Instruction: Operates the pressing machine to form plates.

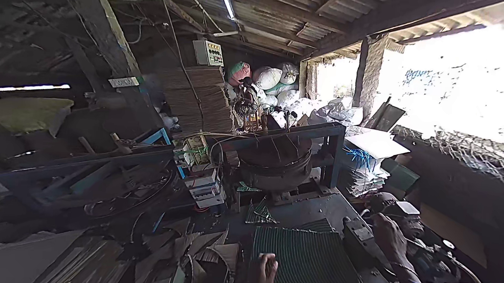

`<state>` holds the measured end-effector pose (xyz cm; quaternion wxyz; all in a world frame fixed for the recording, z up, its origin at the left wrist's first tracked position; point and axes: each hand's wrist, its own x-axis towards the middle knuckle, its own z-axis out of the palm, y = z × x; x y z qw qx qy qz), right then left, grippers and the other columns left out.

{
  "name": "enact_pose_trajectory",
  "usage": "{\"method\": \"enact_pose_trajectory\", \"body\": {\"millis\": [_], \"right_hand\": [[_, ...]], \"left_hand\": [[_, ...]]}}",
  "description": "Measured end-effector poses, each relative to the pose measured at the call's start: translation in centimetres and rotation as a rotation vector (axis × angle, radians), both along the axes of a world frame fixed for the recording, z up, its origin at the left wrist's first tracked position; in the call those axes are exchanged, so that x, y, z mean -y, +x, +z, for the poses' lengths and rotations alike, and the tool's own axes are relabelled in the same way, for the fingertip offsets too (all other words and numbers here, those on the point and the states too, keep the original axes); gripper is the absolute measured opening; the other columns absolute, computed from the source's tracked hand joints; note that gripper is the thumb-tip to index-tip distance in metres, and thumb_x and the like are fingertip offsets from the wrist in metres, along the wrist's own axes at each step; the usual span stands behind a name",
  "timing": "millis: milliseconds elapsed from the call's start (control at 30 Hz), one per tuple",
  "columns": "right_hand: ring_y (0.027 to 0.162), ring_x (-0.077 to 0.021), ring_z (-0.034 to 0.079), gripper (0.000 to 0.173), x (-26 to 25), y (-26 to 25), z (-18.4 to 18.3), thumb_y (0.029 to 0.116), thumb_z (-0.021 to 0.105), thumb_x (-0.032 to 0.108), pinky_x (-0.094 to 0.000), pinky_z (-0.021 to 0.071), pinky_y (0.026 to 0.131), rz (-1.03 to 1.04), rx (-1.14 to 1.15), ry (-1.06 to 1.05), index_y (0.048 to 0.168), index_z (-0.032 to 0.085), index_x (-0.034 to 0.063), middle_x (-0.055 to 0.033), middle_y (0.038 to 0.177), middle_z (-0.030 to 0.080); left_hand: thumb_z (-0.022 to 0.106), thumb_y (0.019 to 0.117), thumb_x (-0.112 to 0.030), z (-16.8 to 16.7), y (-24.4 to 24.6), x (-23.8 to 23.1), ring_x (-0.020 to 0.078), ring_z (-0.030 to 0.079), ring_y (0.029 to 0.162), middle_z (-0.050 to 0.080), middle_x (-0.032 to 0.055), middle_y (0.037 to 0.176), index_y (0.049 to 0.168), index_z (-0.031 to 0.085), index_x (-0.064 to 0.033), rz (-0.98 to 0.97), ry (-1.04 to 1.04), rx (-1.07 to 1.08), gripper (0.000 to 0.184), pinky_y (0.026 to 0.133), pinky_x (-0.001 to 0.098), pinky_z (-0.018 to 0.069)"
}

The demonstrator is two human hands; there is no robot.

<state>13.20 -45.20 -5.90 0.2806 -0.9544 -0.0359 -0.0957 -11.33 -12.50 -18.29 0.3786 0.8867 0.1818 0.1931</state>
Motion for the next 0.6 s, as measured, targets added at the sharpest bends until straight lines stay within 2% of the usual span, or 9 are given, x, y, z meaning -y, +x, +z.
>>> {"method": "enact_pose_trajectory", "body": {"millis": [67,133,200,267,333,400,467,533,600], "right_hand": [[0.115,-0.0478,0.064,0.026,2.9,-2.6,-2.6,0.1016,0.053,0.009,-0.0667,0.0492,0.095,0.006,0.263,0.121,0.117,0.071,-0.0019,-0.0281,0.120,0.068],[0.111,-0.0479,0.065,0.028,6.5,-4.5,-6.5,0.1020,0.050,0.011,-0.0635,0.0504,0.096,-0.005,0.512,0.138,0.113,0.072,-0.0003,-0.0273,0.115,0.070],[0.123,-0.0462,0.061,0.030,7.2,-6.3,-6.5,0.1012,0.046,0.005,-0.0585,0.0441,0.109,-0.064,0.435,0.196,0.116,0.073,0.0023,-0.0257,0.123,0.068],[0.126,-0.0455,0.059,0.031,6.3,-7.1,-6.4,0.0994,0.046,0.002,-0.0564,0.0429,0.110,-0.135,0.387,0.320,0.116,0.072,-0.0006,-0.0277,0.126,0.066],[0.127,-0.0441,0.058,0.032,6.0,-6.9,-5.8,0.1002,0.046,0.002,-0.0553,0.0440,0.110,-0.156,0.367,0.325,0.120,0.071,0.0000,-0.0276,0.129,0.064],[0.124,-0.0432,0.061,0.031,6.4,-6.0,-7.3,0.1005,0.046,0.005,-0.0550,0.0468,0.106,-0.167,0.425,0.249,0.120,0.071,0.0028,-0.0259,0.127,0.066],[0.122,-0.0417,0.062,0.031,6.8,-5.2,-8.9,0.0989,0.047,0.005,-0.0550,0.0478,0.105,-0.196,0.471,0.222,0.118,0.072,0.0055,-0.0241,0.124,0.067],[0.124,-0.0443,0.060,0.032,6.9,-5.0,-8.0,0.0969,0.049,0.003,-0.0587,0.0456,0.106,-0.190,0.423,0.176,0.120,0.071,0.0064,-0.0248,0.125,0.066],[0.127,-0.0526,0.055,0.038,6.1,-5.9,-5.1,0.0960,0.052,0.005,-0.0680,0.0422,0.103,-0.143,0.375,0.066,0.131,0.067,0.0065,-0.0296,0.132,0.062]], "left_hand": [[0.058,0.1024,-0.026,3.3,1.4,-1.8,0.0288,0.066,0.113,0.068,0.0201,0.121,0.132,0.060,0.0046,0.059,-0.176,0.112,0.043,0.102,0.0448,0.0523],[0.055,0.1046,-0.030,8.4,3.4,-4.0,0.0282,0.068,0.108,0.068,0.0205,0.120,0.137,0.056,0.0044,0.136,-0.219,0.200,0.047,0.097,0.0453,0.0550],[0.048,0.1076,-0.036,13.8,5.7,-6.6,0.0269,0.071,0.095,0.070,0.0178,0.112,0.133,0.057,0.0030,0.219,-0.249,0.247,0.048,0.087,0.0467,0.0588],[0.039,0.1100,-0.045,18.7,7.7,-8.6,0.0251,0.072,0.080,0.072,0.0165,0.105,0.128,0.058,0.0034,0.286,-0.323,0.211,0.055,0.072,0.0437,0.0603],[0.034,0.1090,-0.054,22.5,10.3,-10.2,0.0232,0.068,0.069,0.070,0.0168,0.097,0.125,0.059,0.0049,0.315,-0.428,0.175,0.066,0.062,0.0392,0.0581],[0.030,0.1083,-0.058,24.1,11.8,-11.8,0.0216,0.066,0.065,0.069,0.0160,0.091,0.120,0.060,0.0052,0.315,-0.497,0.119,0.071,0.060,0.0366,0.0557],[0.029,0.1116,-0.048,24.4,12.7,-12.5,0.0188,0.066,0.065,0.070,0.0141,0.091,0.118,0.063,0.0043,0.299,-0.485,0.063,0.063,0.060,0.0334,0.0547],[0.030,0.1136,-0.034,24.2,12.5,-12.3,0.0145,0.067,0.067,0.071,0.0105,0.090,0.116,0.063,0.0029,0.289,-0.418,0.013,0.050,0.064,0.0304,0.0559],[0.032,0.1135,-0.029,23.2,10.2,-10.6,0.0139,0.067,0.066,0.069,0.0097,0.084,0.111,0.064,0.0048,0.239,-0.354,0.017,0.047,0.065,0.0305,0.0572]]}}
